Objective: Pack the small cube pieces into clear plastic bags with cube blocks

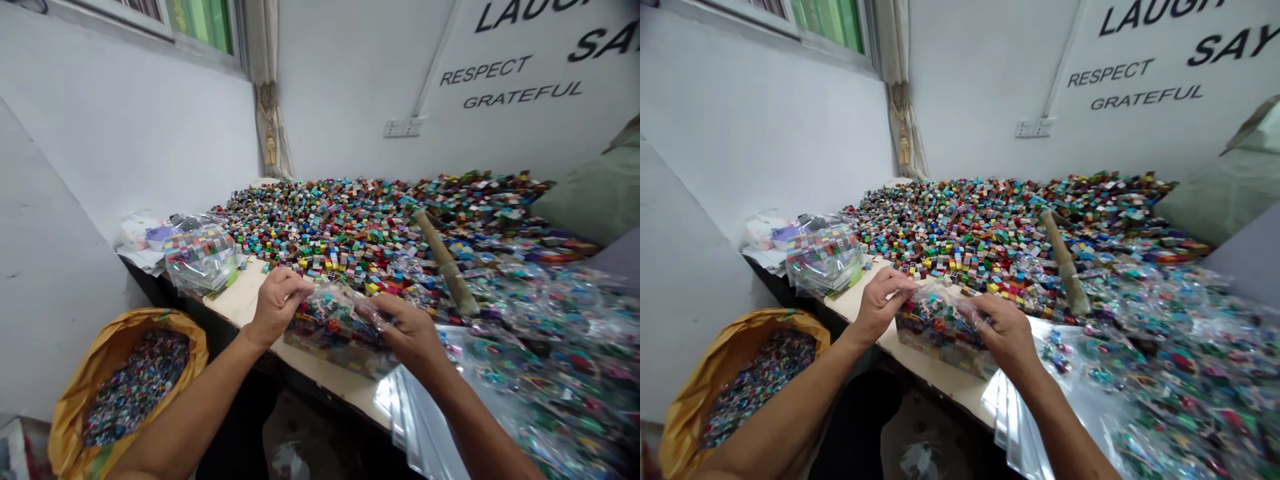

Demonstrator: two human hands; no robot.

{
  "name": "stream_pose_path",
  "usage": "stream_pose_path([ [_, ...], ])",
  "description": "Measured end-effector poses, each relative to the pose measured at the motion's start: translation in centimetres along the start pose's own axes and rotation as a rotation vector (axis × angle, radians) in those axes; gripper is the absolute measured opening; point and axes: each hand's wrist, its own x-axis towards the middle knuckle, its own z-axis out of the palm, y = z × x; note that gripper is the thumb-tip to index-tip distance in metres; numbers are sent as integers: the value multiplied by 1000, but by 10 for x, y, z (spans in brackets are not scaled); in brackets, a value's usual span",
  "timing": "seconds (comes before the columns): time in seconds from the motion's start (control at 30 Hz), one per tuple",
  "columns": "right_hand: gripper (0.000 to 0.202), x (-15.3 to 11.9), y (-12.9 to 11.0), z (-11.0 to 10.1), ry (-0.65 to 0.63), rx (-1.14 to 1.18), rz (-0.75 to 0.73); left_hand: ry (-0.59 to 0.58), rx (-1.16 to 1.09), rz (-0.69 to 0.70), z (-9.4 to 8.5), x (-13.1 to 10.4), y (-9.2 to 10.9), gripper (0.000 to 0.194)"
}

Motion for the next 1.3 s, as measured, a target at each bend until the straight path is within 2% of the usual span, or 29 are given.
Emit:
stream_pose_path([
  [0.07, 34, 0, 0, 1, 13, -8, -16, -24, 136, 70, -2, 2, 0, 19],
  [0.13, 35, -1, 1, 2, 32, -11, -29, -38, 162, 73, -4, 5, -2, 20],
  [0.33, 34, 1, 2, -1, 25, 37, -4, -85, -138, -187, -6, 10, -10, 18],
  [0.43, 33, 2, 0, -1, 5, 79, 3, -214, -416, -396, -5, 5, -20, 57],
  [0.47, 33, 2, 1, -1, -5, 88, 7, -268, -492, -459, -4, 3, -22, 63],
  [0.53, 33, 1, 2, -2, -32, 106, 24, -320, -575, -537, -1, 0, -26, 57],
  [0.6, 33, 0, 2, -7, -52, 112, 54, -288, -584, -556, 2, -3, -27, 48],
  [0.7, 41, -3, -7, -24, -44, 31, 59, -240, -560, -557, 5, -4, -26, 47],
  [0.8, 50, -4, -31, -41, 105, -162, -103, -227, -543, -541, 5, -4, -25, 47],
  [0.87, 36, -1, -50, -44, 208, -302, -301, -229, -546, -529, 4, -4, -26, 47],
  [0.9, 28, 2, -57, -43, 211, -359, -397, -232, -553, -523, 4, -4, -27, 47],
  [0.97, 20, 8, -66, -36, 135, -451, -518, -241, -566, -514, 4, -5, -28, 47],
  [1.0, 20, 11, -68, -32, 83, -492, -529, -246, -566, -511, 4, -6, -28, 47],
  [1.13, 15, 23, -66, -26, -98, -567, -363, -242, -534, -469, 3, -9, -31, 49],
  [1.2, 14, 30, -68, -28, -240, -491, -272, -233, -529, -443, 3, -10, -33, 54],
  [1.3, 19, 43, -76, -27, -408, -388, -227, -241, -557, -448, 3, -12, -34, 58],
])
